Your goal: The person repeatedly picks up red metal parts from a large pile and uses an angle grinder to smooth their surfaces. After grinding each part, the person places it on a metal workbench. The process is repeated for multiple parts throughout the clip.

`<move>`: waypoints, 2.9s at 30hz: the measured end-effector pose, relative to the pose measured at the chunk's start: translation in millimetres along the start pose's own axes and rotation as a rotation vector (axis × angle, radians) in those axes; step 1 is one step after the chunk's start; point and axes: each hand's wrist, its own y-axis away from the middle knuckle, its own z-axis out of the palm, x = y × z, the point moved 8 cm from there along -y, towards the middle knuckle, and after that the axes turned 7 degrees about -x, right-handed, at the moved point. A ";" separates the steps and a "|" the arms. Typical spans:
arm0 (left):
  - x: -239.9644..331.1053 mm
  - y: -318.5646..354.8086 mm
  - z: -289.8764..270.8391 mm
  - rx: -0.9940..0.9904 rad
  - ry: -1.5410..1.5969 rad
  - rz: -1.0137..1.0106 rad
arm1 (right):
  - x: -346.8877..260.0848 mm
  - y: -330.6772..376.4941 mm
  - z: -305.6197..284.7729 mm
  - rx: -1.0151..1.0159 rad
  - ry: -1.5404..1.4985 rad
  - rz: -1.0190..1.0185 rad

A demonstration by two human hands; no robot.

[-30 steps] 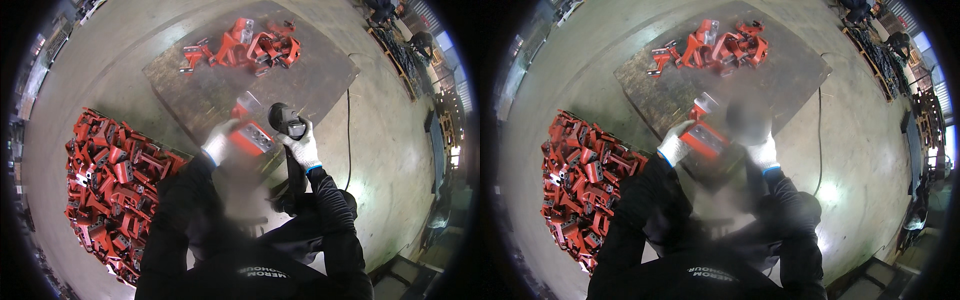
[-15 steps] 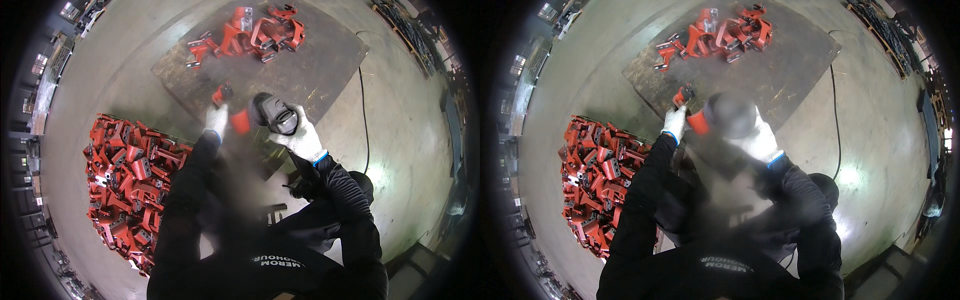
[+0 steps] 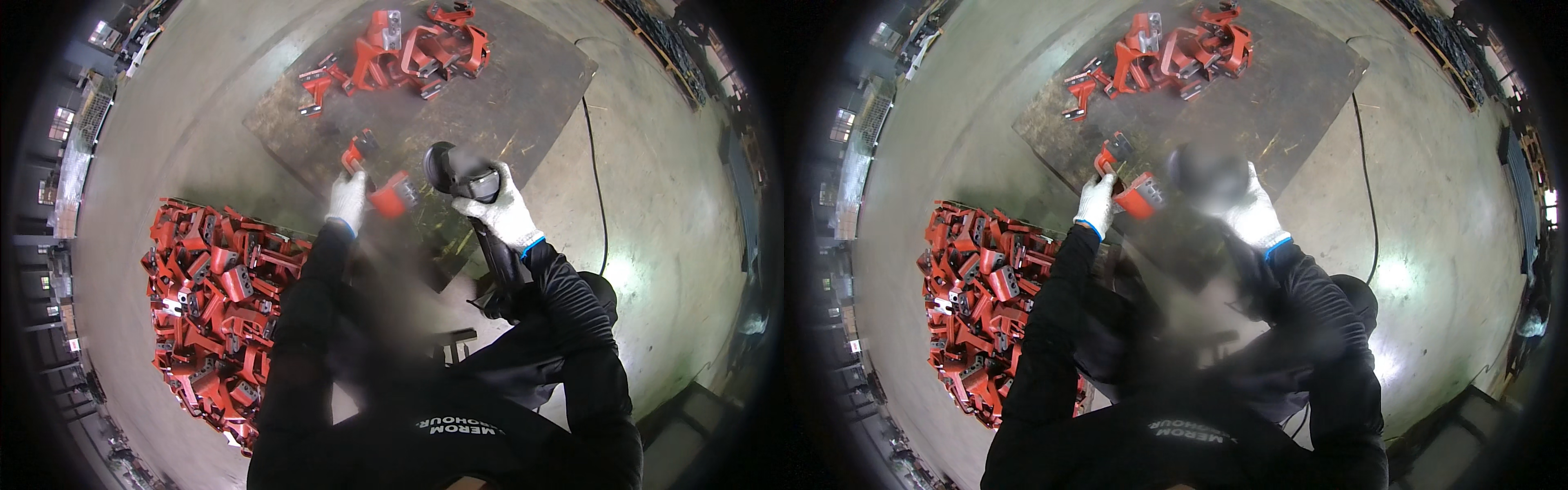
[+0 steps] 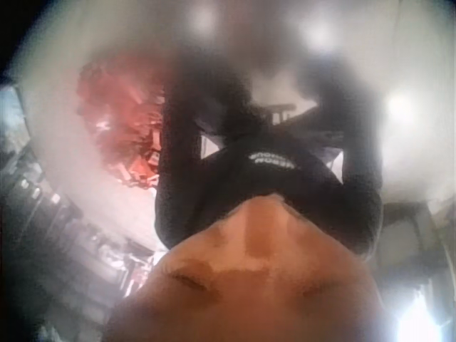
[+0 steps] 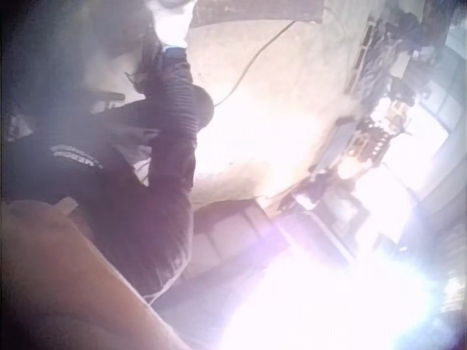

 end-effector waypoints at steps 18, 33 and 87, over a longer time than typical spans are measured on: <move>-15.5 3.9 24.2 -0.157 0.389 -0.218 | -7.2 13.0 10.8 -0.131 -0.800 0.571; -20.3 -1.6 28.5 0.022 0.634 -0.258 | -21.7 14.0 -7.7 -0.018 -0.470 0.528; -7.2 1.5 26.3 -0.440 -0.338 0.185 | -21.7 14.1 -2.6 0.001 -0.175 0.338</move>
